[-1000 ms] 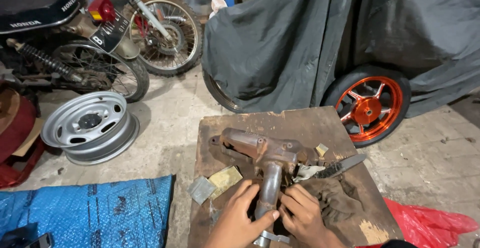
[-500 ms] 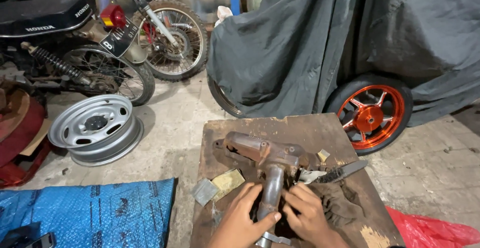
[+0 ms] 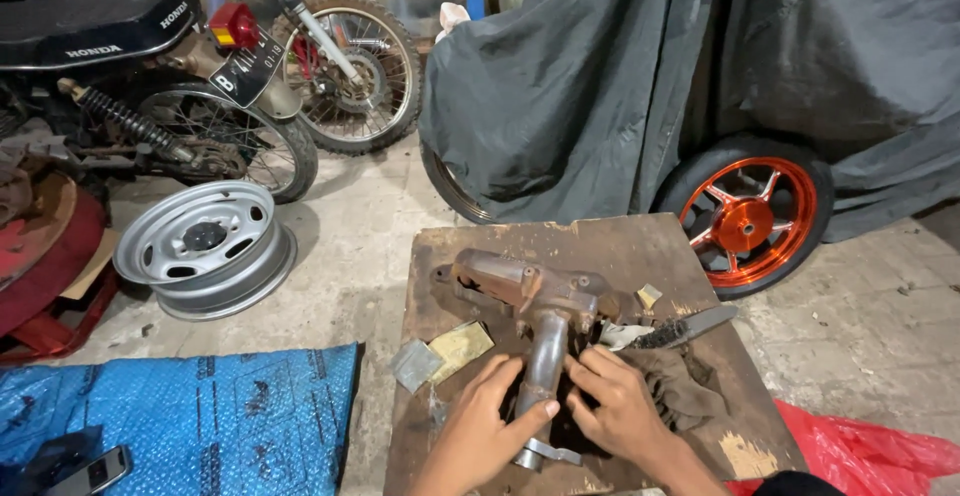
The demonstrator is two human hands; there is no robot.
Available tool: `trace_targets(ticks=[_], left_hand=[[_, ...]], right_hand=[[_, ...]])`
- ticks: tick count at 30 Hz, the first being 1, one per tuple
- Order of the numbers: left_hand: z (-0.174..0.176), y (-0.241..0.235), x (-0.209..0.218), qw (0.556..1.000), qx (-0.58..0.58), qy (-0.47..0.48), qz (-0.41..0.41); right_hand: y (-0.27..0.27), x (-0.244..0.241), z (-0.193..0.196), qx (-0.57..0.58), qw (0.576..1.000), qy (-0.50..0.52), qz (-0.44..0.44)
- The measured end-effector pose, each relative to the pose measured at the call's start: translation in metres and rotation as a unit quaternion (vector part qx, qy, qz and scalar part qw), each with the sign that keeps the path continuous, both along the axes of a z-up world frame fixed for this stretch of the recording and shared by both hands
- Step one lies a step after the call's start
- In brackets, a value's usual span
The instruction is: The person cleans a rusty metal part on a wooden workbench using a wire brush and a cloth. They scrub the surface with the brush and wipe it with the cloth, repeating the process to remove rust and debris.
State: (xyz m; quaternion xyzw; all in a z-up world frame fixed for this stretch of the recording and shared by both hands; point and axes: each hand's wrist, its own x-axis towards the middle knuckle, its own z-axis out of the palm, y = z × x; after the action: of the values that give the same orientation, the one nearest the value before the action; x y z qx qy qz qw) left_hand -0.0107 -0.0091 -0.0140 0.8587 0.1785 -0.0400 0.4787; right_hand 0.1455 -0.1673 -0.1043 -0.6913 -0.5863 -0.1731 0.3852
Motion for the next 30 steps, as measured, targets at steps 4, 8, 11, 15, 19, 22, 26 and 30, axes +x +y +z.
trace_targets(ticks=[4, 8, 11, 15, 19, 22, 26, 30], left_hand=[[-0.003, 0.0, -0.003, 0.999, -0.018, -0.037, -0.002], [-0.009, -0.001, -0.003, 0.997, -0.006, -0.071, 0.015], [-0.015, -0.001, -0.001, 0.995, -0.013, -0.094, 0.032], [-0.024, -0.001, 0.0, 0.989, -0.028, -0.139, 0.051], [-0.02, -0.002, 0.002, 0.99, -0.026, -0.129, 0.054], [-0.019, -0.001, 0.003, 0.989, -0.026, -0.134, 0.054], [-0.018, -0.001, 0.003, 0.993, -0.03, -0.095, 0.058], [-0.017, 0.0, 0.004, 0.992, -0.032, -0.106, 0.052]], right_hand=[[-0.001, -0.009, 0.009, -0.011, 0.999, 0.02, 0.045], [-0.002, 0.008, -0.008, -0.041, 0.999, -0.009, -0.006], [-0.003, 0.005, -0.003, -0.055, 0.998, 0.007, -0.018], [-0.005, -0.007, 0.012, -0.042, 0.997, 0.046, 0.04], [-0.006, 0.006, 0.005, -0.065, 0.998, 0.003, 0.012], [-0.007, 0.012, 0.006, -0.138, 0.99, -0.004, -0.021], [-0.006, 0.008, 0.019, -0.166, 0.986, 0.029, 0.006], [-0.013, 0.002, 0.025, -0.182, 0.98, 0.074, 0.034]])
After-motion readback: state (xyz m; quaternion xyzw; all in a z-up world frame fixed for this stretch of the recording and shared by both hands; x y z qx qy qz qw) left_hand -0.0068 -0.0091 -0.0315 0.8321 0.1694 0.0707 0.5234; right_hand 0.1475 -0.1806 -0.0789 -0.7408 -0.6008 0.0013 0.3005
